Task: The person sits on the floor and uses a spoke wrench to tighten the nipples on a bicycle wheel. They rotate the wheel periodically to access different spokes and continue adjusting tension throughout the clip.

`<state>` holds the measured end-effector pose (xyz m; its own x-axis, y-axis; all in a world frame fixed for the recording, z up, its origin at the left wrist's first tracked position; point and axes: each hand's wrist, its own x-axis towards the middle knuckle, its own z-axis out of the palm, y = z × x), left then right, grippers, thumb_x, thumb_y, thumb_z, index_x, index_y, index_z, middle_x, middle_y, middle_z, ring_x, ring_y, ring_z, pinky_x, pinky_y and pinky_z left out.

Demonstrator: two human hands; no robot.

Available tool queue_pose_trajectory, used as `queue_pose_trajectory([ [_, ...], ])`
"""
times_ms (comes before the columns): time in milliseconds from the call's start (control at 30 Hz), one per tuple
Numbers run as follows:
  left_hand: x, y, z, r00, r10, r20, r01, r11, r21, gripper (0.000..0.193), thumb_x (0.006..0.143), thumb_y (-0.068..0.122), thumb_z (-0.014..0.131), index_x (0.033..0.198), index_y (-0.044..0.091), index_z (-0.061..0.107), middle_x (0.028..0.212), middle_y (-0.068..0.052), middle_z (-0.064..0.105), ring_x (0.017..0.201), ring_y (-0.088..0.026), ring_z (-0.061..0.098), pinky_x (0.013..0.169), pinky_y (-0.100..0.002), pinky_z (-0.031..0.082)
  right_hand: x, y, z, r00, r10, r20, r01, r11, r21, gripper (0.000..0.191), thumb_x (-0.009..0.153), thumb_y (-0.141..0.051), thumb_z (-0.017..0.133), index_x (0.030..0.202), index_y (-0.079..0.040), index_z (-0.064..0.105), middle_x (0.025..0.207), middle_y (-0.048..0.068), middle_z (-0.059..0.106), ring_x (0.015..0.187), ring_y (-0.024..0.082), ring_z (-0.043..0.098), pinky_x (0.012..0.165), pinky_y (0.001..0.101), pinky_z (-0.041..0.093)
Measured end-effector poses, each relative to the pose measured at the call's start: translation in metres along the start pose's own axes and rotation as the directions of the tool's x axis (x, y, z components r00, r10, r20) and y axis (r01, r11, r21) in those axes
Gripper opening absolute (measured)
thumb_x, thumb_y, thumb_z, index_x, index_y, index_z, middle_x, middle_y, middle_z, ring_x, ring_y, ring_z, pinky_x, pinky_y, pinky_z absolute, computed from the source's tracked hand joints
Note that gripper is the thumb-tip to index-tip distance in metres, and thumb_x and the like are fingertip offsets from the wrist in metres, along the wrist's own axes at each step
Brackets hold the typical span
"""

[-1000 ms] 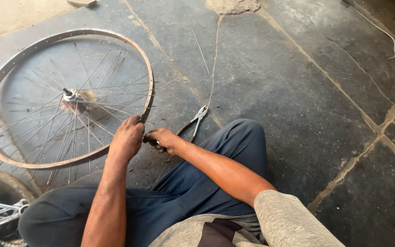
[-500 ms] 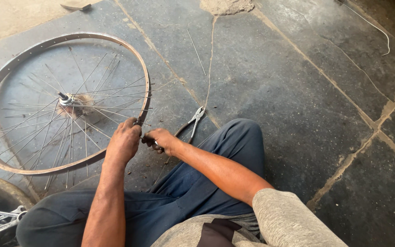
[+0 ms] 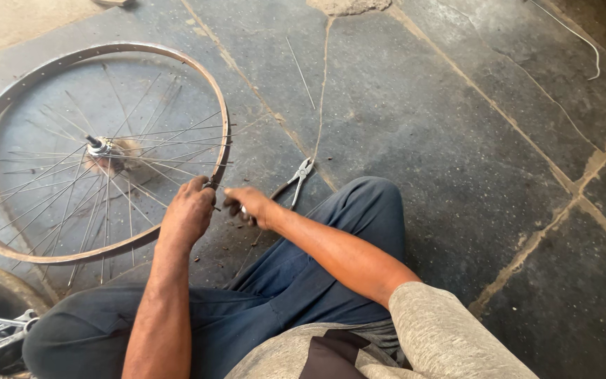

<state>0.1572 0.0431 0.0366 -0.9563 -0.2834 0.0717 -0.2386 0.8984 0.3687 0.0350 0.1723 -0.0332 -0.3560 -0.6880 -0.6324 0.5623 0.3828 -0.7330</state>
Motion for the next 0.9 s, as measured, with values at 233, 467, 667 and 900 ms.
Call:
queue_pose_trajectory([
  [233, -0.002, -0.013, 0.011, 0.994, 0.050, -0.097, -0.056, 0.997, -0.056, 0.008, 0.088, 0.004, 0.064, 0.094, 0.001, 0.069, 0.135, -0.018, 0.062, 0.121, -0.039, 0.061, 0.097, -0.047, 0.052, 0.008, 0.021, 0.013, 0.995, -0.055, 0.079, 0.052, 0.998, 0.038, 0.036, 0.100, -0.037, 0.051, 0.088, -0.007, 0.067, 0.072, 0.009, 0.062, 0.041, 0.013, 0.038, 0.035, 0.0304, 0.026],
  [467, -0.009, -0.035, 0.027, 0.962, 0.149, -0.231, -0.182, 0.975, -0.128, 0.005, 0.081, 0.000, 0.063, 0.085, 0.003, 0.065, 0.110, -0.017, 0.064, 0.106, -0.039, 0.061, 0.089, -0.047, 0.053, 0.024, 0.033, 0.008, 0.972, -0.147, 0.181, 0.154, 0.988, -0.028, 0.017, 0.095, -0.022, 0.061, 0.084, -0.008, 0.062, 0.069, 0.003, 0.056, 0.048, 0.010, 0.044, 0.040, 0.0277, 0.031],
  [667, -0.013, -0.032, 0.020, 0.994, 0.077, -0.081, -0.084, 0.993, -0.081, 0.015, 0.069, 0.009, 0.071, 0.083, 0.002, 0.067, 0.114, -0.015, 0.064, 0.106, -0.037, 0.061, 0.089, -0.045, 0.053, 0.016, 0.030, 0.011, 0.976, 0.042, 0.213, -0.029, 0.998, -0.062, 0.023, 0.094, -0.031, 0.059, 0.091, -0.010, 0.068, 0.073, 0.006, 0.064, 0.042, 0.008, 0.040, 0.037, 0.0262, 0.028],
  [900, -0.010, -0.031, 0.022, 0.993, 0.041, -0.109, -0.043, 0.999, -0.022, 0.008, 0.083, -0.001, 0.064, 0.087, 0.003, 0.071, 0.124, -0.014, 0.064, 0.108, -0.034, 0.063, 0.091, -0.043, 0.054, 0.030, 0.037, -0.007, 1.000, 0.026, -0.013, -0.025, 0.992, 0.123, 0.033, 0.099, -0.039, 0.055, 0.092, -0.008, 0.065, 0.074, 0.008, 0.064, 0.045, 0.009, 0.042, 0.038, 0.0271, 0.030],
])
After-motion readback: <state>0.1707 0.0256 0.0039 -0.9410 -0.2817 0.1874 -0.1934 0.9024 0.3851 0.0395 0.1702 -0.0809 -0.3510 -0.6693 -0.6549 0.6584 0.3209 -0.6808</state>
